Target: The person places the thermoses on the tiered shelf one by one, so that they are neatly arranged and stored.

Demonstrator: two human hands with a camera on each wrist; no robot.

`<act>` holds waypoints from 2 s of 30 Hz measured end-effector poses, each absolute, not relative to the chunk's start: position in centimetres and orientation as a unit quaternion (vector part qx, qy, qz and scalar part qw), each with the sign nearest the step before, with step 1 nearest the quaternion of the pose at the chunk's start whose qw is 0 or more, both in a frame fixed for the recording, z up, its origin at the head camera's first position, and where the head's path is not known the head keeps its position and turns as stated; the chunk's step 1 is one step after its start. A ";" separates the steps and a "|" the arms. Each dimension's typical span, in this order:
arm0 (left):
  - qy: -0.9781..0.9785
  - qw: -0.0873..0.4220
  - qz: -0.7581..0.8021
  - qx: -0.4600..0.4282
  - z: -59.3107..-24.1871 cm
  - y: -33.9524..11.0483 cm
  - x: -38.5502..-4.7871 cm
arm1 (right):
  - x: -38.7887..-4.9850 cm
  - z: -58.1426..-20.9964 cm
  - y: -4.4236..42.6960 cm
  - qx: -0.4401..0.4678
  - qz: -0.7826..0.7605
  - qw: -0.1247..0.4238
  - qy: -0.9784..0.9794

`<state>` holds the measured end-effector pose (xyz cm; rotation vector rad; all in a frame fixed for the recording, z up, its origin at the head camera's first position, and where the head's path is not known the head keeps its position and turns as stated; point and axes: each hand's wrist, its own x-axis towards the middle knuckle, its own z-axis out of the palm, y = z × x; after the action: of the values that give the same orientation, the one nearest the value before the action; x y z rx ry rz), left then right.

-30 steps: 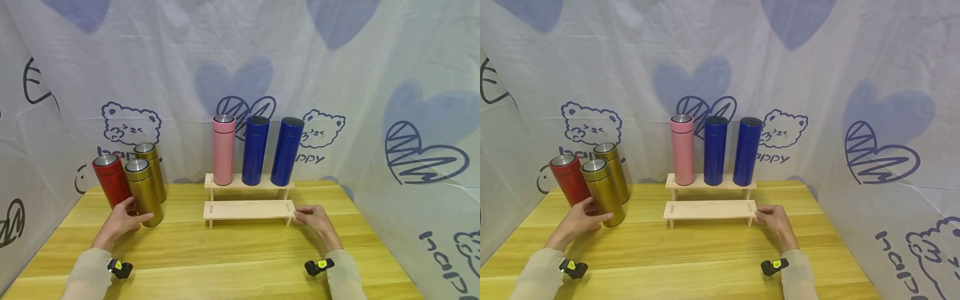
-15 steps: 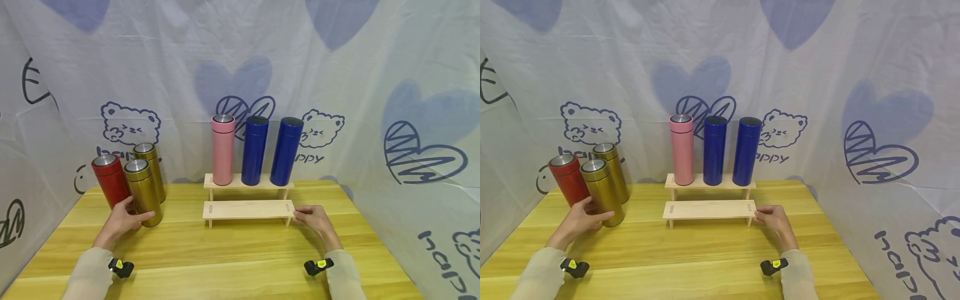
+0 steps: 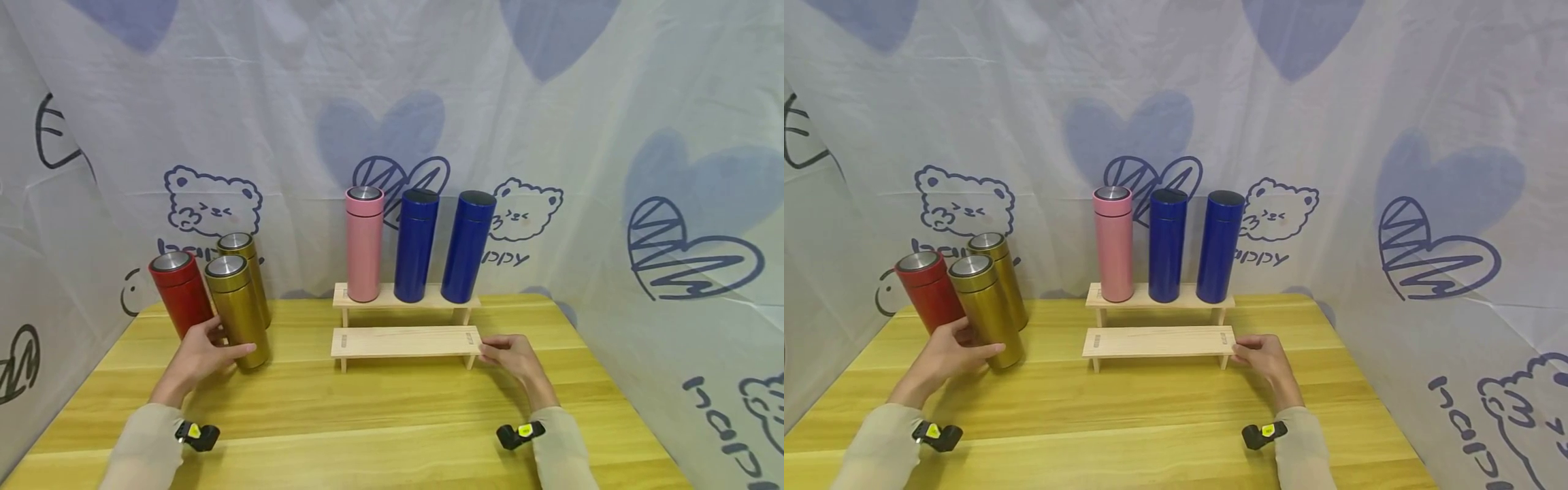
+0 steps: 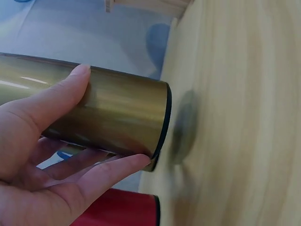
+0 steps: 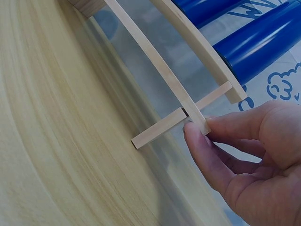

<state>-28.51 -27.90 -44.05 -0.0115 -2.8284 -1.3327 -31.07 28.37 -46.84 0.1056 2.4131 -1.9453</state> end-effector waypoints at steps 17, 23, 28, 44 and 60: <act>-0.903 0.005 -0.428 -0.035 -41.5 -25.1 -27.4 | -31.0 -46.7 28.2 0.032 -0.622 0.022 0.782; -0.906 0.031 -0.420 -0.050 -40.9 -23.8 -27.1 | -31.0 -46.7 28.3 0.035 -0.625 0.022 0.780; -0.900 0.024 -0.433 -0.055 -40.6 -22.7 -27.0 | -31.0 -46.8 28.4 0.031 -0.628 0.022 0.777; -0.889 0.023 -0.452 -0.074 -39.7 -19.4 -27.3 | -31.1 -46.9 28.4 0.032 -0.618 0.022 0.785; -0.881 0.012 -0.462 -0.103 -38.7 -16.1 -28.2 | -31.1 -46.8 28.2 0.039 -0.617 0.018 0.786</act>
<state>-28.20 -16.13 -38.70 -0.3212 -2.7472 -1.4402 -31.13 28.24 -46.83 0.1204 2.4423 -1.9158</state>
